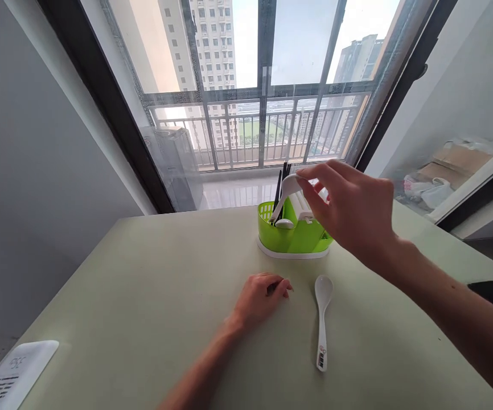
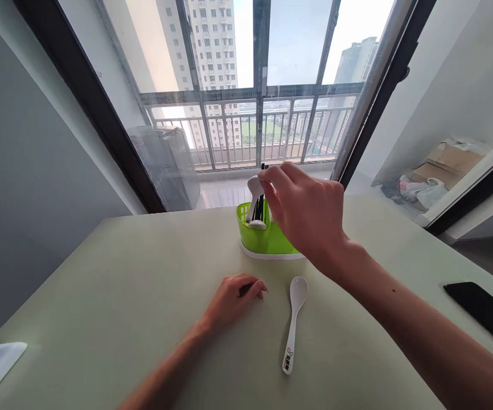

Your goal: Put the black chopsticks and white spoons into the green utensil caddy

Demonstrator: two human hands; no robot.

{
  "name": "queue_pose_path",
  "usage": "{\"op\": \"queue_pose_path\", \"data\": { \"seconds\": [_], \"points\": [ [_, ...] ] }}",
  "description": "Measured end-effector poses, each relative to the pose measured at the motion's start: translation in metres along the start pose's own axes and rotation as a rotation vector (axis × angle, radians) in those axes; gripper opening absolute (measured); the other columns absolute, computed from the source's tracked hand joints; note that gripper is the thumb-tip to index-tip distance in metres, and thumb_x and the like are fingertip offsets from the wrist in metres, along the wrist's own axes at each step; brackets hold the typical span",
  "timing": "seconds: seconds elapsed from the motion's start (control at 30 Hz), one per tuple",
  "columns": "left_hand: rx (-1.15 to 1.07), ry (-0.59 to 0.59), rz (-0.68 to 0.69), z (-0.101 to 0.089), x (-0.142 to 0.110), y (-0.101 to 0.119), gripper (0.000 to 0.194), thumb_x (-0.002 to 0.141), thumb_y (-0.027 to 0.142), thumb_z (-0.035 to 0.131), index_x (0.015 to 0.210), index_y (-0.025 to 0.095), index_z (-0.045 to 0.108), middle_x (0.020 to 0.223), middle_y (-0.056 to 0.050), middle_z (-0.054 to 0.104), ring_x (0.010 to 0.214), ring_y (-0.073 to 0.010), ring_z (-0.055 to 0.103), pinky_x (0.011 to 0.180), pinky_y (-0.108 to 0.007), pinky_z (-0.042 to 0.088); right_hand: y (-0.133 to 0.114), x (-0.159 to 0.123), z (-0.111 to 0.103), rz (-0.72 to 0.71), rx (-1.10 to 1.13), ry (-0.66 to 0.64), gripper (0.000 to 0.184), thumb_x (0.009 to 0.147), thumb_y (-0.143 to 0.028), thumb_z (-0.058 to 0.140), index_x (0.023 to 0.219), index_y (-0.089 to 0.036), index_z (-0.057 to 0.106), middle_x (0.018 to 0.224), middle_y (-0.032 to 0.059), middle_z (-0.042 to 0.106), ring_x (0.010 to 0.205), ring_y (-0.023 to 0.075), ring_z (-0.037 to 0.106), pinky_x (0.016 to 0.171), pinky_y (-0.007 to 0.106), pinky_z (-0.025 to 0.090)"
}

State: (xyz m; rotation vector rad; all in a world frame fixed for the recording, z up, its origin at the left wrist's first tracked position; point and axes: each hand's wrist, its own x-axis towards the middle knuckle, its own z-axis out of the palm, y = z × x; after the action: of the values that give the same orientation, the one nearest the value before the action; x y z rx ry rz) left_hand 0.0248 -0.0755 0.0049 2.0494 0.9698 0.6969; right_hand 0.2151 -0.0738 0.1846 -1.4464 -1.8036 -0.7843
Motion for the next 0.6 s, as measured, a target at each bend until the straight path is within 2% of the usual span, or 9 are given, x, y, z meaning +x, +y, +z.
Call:
{"op": "queue_pose_path", "data": {
  "seconds": [0.2,0.37,0.6],
  "points": [
    [0.004,0.000,-0.008,0.000,0.000,0.002,0.035,0.102,0.032,0.052,0.085,0.021,0.081,0.082,-0.002,0.079,0.076,-0.0155,0.069,0.073,-0.023,0.051,-0.018,-0.003,0.010,-0.046,-0.014,-0.058,0.027,0.106,-0.031,0.051,0.099,-0.023,0.075,0.088,0.0032,0.078,0.067,0.0157,0.064,0.060,0.030,0.030],
    [0.003,0.009,0.005,-0.001,0.000,0.003,0.035,0.102,0.031,0.051,0.084,0.022,0.081,0.080,-0.001,0.079,0.076,-0.0154,0.068,0.073,-0.024,0.051,-0.021,-0.009,0.025,-0.082,-0.016,-0.114,0.026,0.105,-0.028,0.052,0.095,-0.021,0.076,0.086,0.0030,0.077,0.065,0.0158,0.061,0.065,0.031,0.033],
    [0.017,-0.006,0.008,-0.001,0.000,0.003,0.036,0.102,0.031,0.051,0.085,0.022,0.080,0.082,-0.001,0.079,0.078,-0.0161,0.068,0.074,-0.024,0.050,-0.023,-0.020,0.042,-0.120,-0.013,-0.174,0.022,0.101,-0.024,0.057,0.088,-0.020,0.075,0.082,0.0038,0.075,0.072,0.0192,0.064,0.071,0.032,0.033]
  ]
}}
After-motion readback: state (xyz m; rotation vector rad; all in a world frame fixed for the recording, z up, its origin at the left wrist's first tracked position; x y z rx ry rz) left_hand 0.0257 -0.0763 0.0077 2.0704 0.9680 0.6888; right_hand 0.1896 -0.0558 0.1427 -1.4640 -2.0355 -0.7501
